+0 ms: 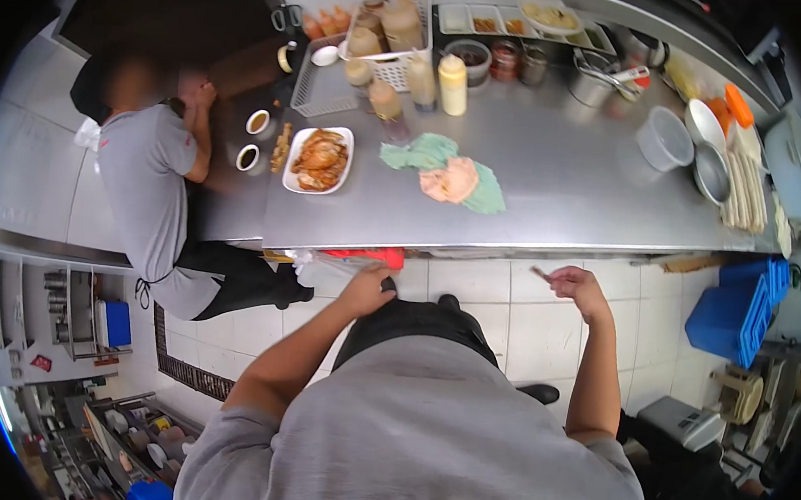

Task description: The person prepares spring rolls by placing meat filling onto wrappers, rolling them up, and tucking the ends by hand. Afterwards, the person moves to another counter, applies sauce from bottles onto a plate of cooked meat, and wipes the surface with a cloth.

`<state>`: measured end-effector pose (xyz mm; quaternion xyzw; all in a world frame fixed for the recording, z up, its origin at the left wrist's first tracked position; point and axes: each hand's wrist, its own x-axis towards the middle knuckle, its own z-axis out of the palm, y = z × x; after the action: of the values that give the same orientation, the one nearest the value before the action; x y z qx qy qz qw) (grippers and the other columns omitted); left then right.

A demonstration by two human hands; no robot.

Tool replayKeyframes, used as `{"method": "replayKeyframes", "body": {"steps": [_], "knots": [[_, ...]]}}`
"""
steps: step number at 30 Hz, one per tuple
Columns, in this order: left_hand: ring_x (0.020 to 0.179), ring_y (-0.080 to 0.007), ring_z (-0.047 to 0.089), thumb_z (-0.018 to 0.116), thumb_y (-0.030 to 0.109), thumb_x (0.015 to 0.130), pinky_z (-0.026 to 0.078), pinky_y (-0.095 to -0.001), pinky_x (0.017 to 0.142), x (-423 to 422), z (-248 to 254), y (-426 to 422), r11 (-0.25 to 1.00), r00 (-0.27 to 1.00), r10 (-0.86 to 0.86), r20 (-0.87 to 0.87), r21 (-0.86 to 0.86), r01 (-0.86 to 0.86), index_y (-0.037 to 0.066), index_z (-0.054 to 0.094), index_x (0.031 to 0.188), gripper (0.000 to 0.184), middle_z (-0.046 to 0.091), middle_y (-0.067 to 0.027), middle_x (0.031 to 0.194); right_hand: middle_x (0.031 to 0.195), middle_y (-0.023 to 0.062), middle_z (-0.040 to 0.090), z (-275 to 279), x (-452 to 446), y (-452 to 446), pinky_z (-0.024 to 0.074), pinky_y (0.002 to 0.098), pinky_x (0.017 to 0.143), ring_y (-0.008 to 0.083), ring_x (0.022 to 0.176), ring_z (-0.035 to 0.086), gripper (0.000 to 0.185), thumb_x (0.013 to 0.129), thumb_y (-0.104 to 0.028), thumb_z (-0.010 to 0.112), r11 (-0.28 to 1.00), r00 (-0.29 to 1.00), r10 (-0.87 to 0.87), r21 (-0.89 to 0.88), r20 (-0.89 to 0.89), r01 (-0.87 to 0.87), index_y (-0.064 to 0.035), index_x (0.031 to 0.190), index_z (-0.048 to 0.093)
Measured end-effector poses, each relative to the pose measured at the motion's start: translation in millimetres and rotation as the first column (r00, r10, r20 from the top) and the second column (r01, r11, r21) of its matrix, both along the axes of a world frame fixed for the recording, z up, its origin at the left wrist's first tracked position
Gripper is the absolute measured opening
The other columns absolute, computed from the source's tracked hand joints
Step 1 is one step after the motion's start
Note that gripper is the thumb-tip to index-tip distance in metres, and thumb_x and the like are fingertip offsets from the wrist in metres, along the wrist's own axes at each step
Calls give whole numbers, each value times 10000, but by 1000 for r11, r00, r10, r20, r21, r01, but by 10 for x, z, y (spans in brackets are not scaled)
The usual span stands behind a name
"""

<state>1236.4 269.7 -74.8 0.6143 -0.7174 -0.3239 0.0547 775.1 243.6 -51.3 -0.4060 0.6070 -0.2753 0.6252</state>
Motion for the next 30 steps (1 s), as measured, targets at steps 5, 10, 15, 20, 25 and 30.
{"method": "replayKeyframes", "body": {"steps": [5,10,15,20,25,30], "knots": [[741,-118,568,604,148,918,463,-260,602,939,54,-329,634,441,543,-715,4,-774,69,448,1006,196,577,-68,900,767,32,646,667,1824,-846,474,259,647,90,699,560,195,823,-166,730,842,985,38,-526,-169,-122,-19,945,690],[736,-253,668,523,122,917,551,-334,603,1615,277,-1257,478,211,714,-667,245,-844,54,342,1173,320,566,-145,1007,821,208,647,850,3456,-1785,511,424,704,367,788,638,69,715,22,590,562,962,-91,-811,-256,-163,-13,774,598],[699,-325,675,533,-27,801,609,-398,588,1793,335,-1593,550,231,761,-606,415,-725,24,306,1171,438,568,-215,958,829,226,655,738,4173,-2347,504,476,745,398,842,638,88,713,16,591,696,836,-87,-634,-541,-338,-2,799,587],[685,-314,658,556,-79,724,622,-403,565,1866,349,-1692,615,277,724,-632,408,-675,22,327,1086,440,553,-180,887,958,222,670,728,4271,-2338,512,459,799,391,915,645,359,772,-79,649,807,762,-40,-471,-646,-357,7,1100,531],[739,-303,651,550,-109,701,616,-392,545,2171,299,-1568,609,220,737,-639,486,-627,53,323,1066,459,492,-161,931,960,164,663,818,3829,-1657,524,358,648,257,676,645,550,796,-215,735,749,852,-38,-579,-523,-322,-42,1263,504],[736,-335,656,545,-113,690,627,-438,581,2688,969,-1542,498,51,794,-606,599,-628,67,326,1020,436,517,-174,922,899,127,679,711,3343,-1134,512,302,599,181,613,629,535,789,-123,733,898,936,-13,-416,-351,-144,-40,1272,519]]}}
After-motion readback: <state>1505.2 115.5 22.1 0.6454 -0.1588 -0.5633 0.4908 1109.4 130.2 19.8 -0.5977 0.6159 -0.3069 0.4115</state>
